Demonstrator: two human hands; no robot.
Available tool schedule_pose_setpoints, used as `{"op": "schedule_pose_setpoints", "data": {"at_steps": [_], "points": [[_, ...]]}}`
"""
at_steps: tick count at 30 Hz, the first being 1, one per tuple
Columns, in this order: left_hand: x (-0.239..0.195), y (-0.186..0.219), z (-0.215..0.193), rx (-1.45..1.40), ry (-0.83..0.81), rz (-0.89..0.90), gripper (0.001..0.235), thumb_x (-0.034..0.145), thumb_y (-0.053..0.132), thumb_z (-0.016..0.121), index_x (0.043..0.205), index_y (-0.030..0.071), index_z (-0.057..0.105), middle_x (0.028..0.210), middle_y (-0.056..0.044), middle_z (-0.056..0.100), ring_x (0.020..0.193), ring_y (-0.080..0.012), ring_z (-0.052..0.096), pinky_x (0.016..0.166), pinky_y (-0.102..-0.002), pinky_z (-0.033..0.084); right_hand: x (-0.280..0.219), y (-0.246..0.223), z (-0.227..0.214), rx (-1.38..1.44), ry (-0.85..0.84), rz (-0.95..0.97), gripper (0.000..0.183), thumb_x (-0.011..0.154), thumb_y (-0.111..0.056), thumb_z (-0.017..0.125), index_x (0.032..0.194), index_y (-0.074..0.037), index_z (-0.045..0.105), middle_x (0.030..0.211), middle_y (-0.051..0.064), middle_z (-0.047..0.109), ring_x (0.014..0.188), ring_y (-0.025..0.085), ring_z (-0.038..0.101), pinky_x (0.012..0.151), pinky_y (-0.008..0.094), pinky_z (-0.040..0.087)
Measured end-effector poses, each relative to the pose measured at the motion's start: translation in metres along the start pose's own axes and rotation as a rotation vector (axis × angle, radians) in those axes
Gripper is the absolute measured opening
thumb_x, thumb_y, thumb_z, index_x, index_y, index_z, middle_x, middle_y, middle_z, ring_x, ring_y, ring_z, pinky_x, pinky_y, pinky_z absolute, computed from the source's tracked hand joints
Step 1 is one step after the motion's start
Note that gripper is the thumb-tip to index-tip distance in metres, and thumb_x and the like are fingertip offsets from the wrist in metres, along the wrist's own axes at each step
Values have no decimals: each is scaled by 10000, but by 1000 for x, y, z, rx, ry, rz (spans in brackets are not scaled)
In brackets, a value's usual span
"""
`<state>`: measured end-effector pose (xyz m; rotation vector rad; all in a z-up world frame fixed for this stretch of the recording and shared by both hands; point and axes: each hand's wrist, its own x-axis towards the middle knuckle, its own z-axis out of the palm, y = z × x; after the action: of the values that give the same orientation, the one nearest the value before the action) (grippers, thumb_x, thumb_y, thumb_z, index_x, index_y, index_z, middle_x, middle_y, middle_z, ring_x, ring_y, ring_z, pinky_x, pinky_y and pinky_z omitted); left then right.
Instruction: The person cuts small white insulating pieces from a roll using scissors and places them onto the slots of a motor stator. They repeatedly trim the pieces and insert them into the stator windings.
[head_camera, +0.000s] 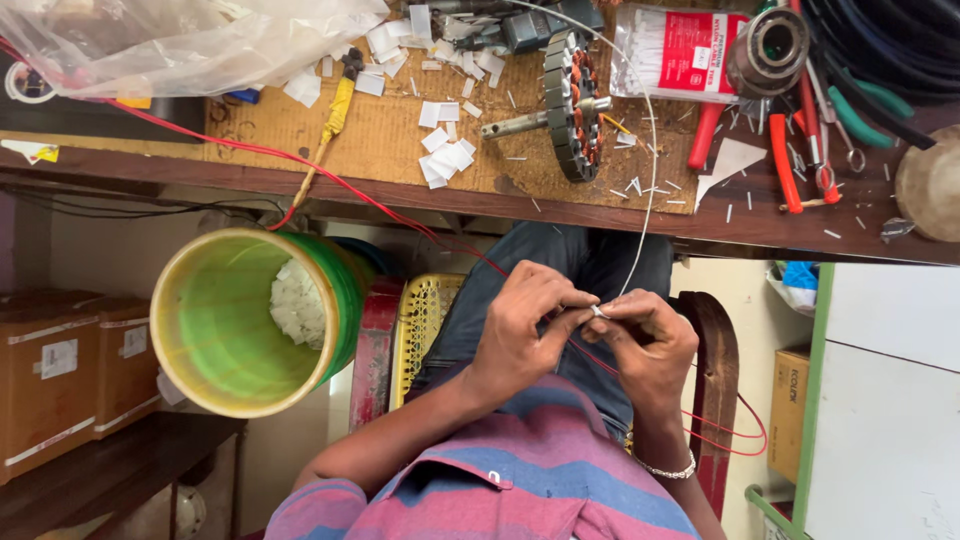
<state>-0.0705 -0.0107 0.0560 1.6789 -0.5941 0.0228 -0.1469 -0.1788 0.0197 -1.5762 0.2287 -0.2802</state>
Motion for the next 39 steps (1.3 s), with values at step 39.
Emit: {"op": "schedule_pose_setpoints", "data": {"at_steps": [39], "points": [[14, 0, -11, -270, -36, 339, 186, 911, 102, 803, 870, 58, 626, 1001, -76, 675, 893, -196, 558, 792, -311, 468, 3, -33, 13, -122, -39, -457, 217, 824, -50, 793, 1002, -6, 676, 1063, 156, 729, 898, 220, 732, 777, 291, 605]]}}
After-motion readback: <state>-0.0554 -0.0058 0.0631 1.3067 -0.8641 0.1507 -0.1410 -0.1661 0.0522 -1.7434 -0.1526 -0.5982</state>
